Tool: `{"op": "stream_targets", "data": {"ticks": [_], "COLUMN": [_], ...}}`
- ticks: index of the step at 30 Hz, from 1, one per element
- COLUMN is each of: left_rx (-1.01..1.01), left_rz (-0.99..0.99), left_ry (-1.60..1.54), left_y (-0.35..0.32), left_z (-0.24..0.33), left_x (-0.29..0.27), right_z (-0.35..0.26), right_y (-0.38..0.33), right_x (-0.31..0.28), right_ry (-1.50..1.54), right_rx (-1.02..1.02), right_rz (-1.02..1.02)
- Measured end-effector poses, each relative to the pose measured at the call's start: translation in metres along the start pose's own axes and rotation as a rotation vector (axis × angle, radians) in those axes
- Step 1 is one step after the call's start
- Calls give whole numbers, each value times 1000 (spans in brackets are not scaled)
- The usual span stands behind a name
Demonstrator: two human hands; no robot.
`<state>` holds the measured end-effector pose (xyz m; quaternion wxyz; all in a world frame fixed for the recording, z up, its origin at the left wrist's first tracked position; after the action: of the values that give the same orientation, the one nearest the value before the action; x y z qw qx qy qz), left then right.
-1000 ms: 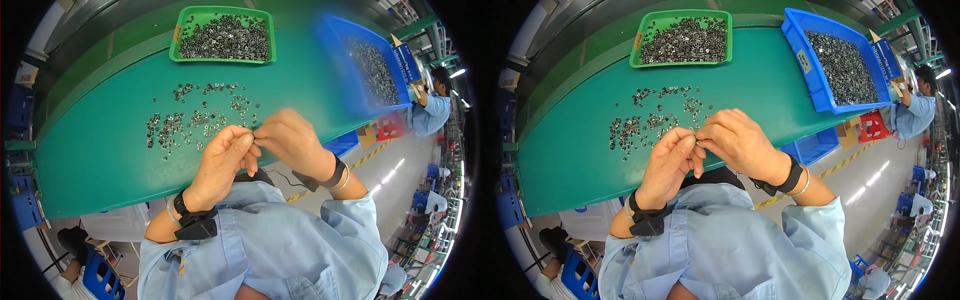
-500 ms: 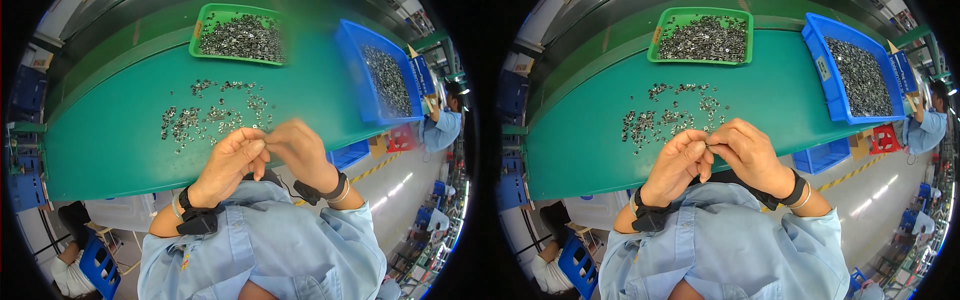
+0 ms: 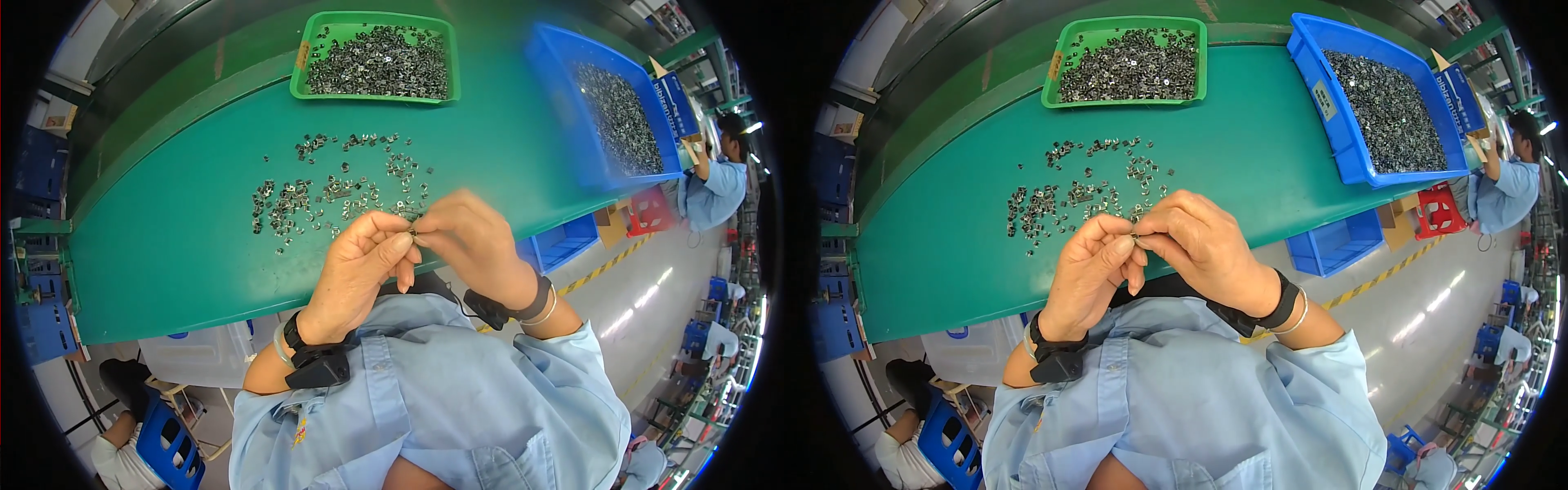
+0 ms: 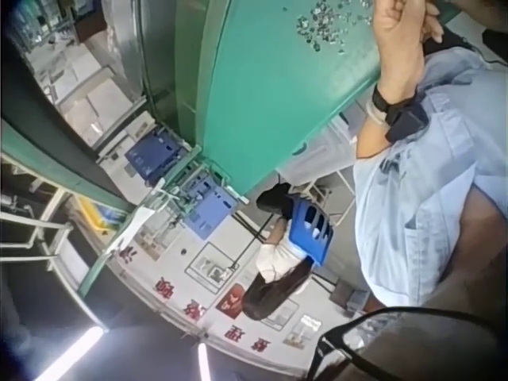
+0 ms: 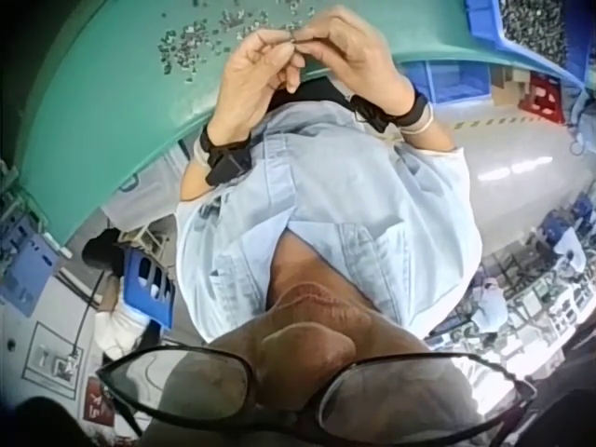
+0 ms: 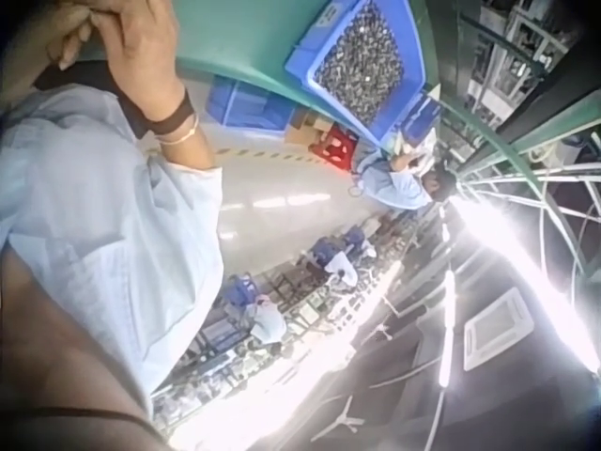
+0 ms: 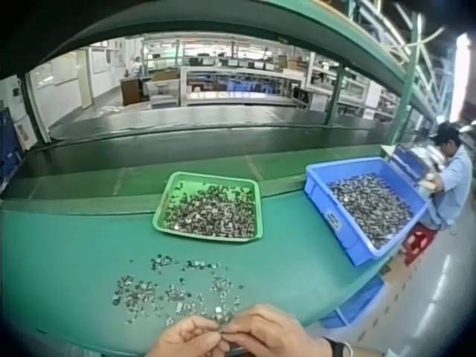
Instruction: The person picks up small metal components from a green tray and the table, joining them together by hand. They place the assembled parts onto the green work surface and repeat the process.
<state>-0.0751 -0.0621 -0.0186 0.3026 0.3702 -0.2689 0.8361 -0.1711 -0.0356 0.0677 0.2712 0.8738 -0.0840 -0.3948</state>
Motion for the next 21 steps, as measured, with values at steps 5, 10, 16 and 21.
{"op": "stream_targets", "data": {"ticks": [5,10,16,21], "left_rx": [-29,-24,-7,-24], "left_rz": [-52,-56,-144,-161], "left_ry": [-103,-103,-215,-339], "left_y": [-4,-5,-7,-8], "left_z": [-1,-4,-11,-20], "left_x": [6,3,6,9], "right_z": [-4,-8,-13,-14], "right_y": [-3,-6,-13,-20], "right_x": [0,1,0,0], "right_ry": [-21,-9,64,121], "right_rx": [-17,-4,40,77], "right_rz": [14,19,43,51]}}
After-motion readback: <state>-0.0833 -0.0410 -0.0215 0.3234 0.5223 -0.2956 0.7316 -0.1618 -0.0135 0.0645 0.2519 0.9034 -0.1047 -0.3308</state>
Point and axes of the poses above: each hand's wrist, its own y-axis towards the middle knuckle, its own x-axis out of the palm, z = x × y, the point moved 10 cm from there along y, towards the middle knuckle, and after that the axes turned 13 degrees about -y, right-handed, at the moved point
